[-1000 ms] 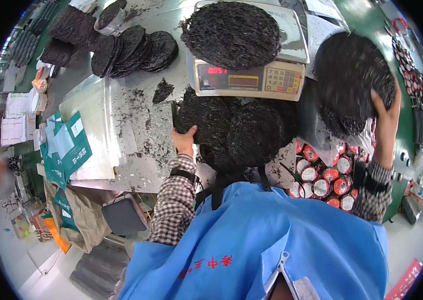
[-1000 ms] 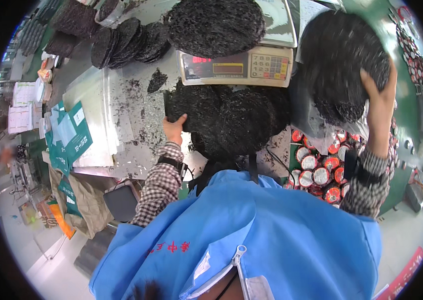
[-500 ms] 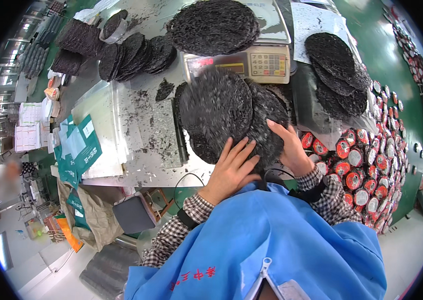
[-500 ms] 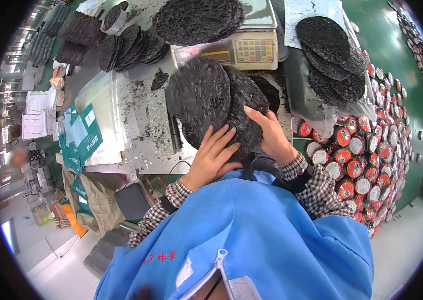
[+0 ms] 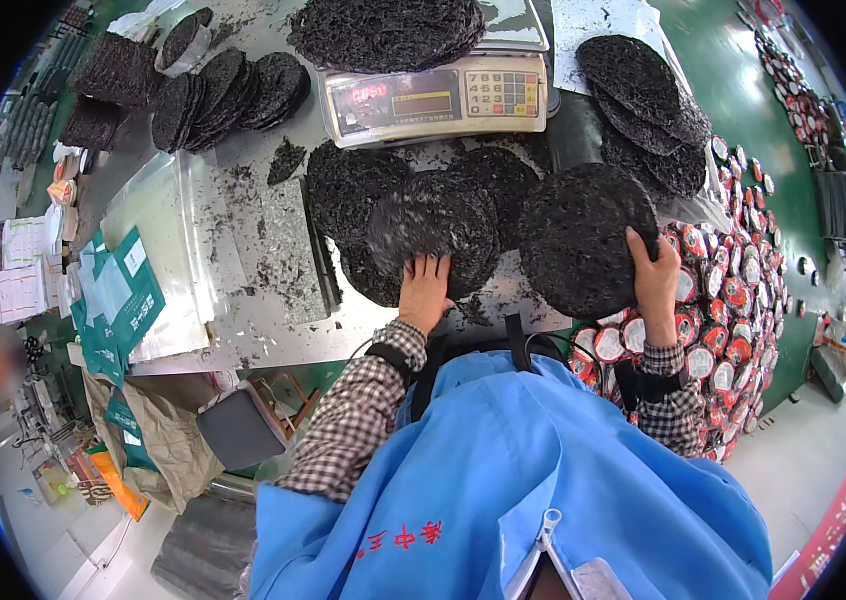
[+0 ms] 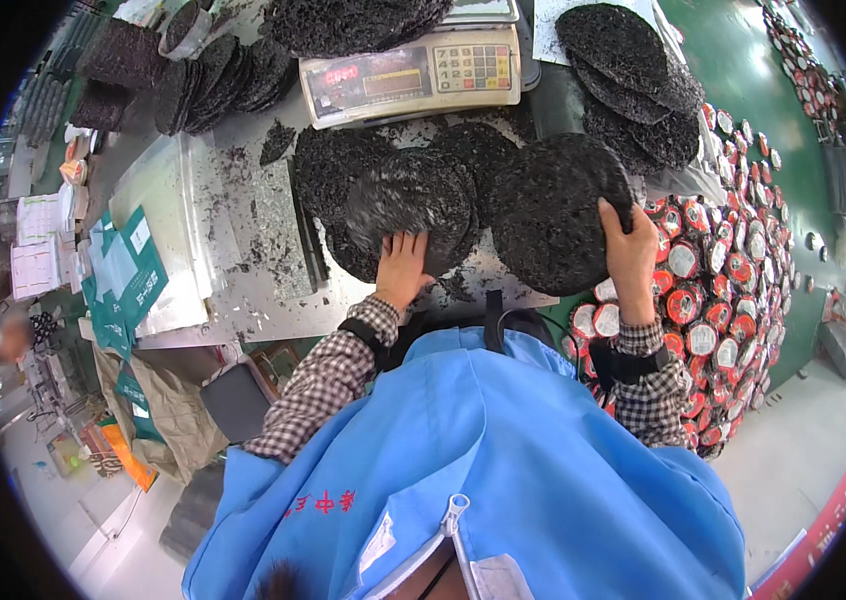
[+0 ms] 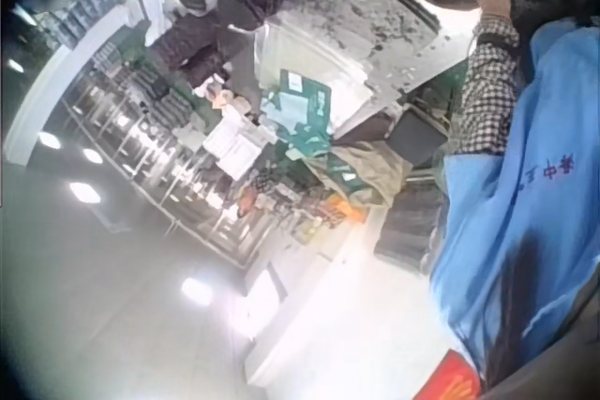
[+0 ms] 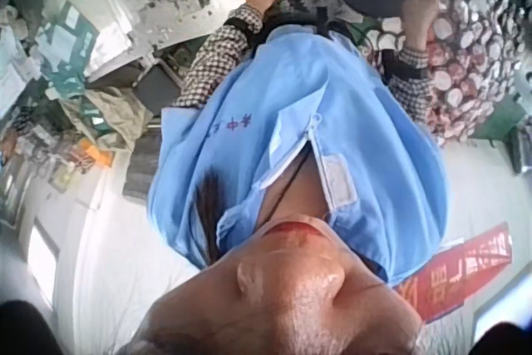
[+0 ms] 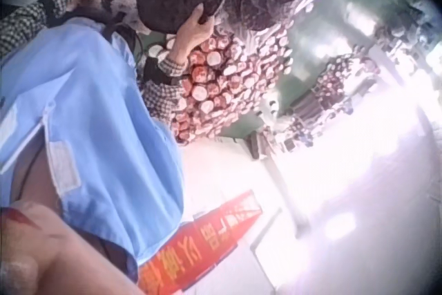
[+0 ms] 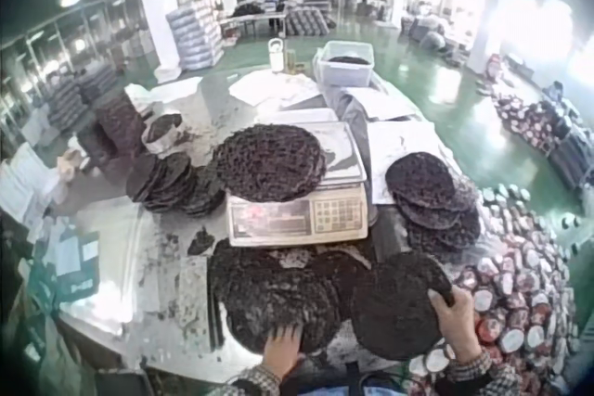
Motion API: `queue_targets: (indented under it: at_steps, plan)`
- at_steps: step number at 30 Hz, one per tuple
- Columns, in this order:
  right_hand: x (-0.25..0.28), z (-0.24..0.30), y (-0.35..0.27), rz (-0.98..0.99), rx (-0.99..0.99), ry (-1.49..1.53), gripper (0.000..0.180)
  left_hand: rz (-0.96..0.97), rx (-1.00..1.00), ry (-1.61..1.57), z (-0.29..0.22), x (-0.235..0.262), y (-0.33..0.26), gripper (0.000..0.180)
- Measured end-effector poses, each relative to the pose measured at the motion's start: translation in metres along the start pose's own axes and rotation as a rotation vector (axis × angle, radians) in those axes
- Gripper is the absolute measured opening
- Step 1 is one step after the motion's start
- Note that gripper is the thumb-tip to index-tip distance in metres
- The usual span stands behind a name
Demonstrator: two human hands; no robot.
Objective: The person weighs circular bundles of seaweed by hand on an electronic scale, picking up bundles from a pile, placing them on the scale, and then moving them to a growing stack on the table.
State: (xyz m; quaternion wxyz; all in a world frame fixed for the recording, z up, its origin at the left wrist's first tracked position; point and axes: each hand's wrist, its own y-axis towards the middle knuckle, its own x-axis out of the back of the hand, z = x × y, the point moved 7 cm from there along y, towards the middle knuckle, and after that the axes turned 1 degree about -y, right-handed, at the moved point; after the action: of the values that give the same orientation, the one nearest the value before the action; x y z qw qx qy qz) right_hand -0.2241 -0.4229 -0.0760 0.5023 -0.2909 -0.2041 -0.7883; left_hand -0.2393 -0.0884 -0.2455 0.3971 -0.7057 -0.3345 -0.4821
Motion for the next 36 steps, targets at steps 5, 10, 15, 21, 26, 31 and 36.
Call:
queue_targets:
  at_steps: [5, 10, 15, 21, 26, 31, 36]
  plan:
    - [0.029, -0.018, 0.002, -0.116, -0.042, 0.105, 0.031, -0.233, -0.259, -0.520, 0.023, 0.048, -0.015, 0.060]
    - [0.024, 0.052, 0.005, -0.106, 0.261, 0.069, 0.060, -0.732, 0.408, -1.631, 0.098, 0.159, -0.069, 0.030]
    - [0.002, 0.081, 0.010, 0.067, 0.292, 0.149, 0.046, -0.664, 0.387, -1.994, 0.093, 0.194, -0.082, 0.032]
    - [-0.001, 0.097, 0.008, 0.096, 0.361, 0.045, 0.023, -0.595, 0.295, -2.231, 0.048, 0.199, -0.072, 0.035]
    - [0.004, 0.094, 0.000, 0.026, 0.347, 0.079, 0.023, -0.490, 0.183, -2.593, 0.031, 0.193, -0.062, 0.037]
    - [0.017, 0.095, -0.002, -0.074, 0.269, 0.261, 0.054, -0.939, 0.156, -1.788, 0.033, 0.230, -0.070, 0.036]
    - [0.005, 0.087, -0.003, 0.063, 0.087, 0.860, 0.060, -0.912, -0.363, -0.366, -0.065, 0.300, -0.049, 0.053]
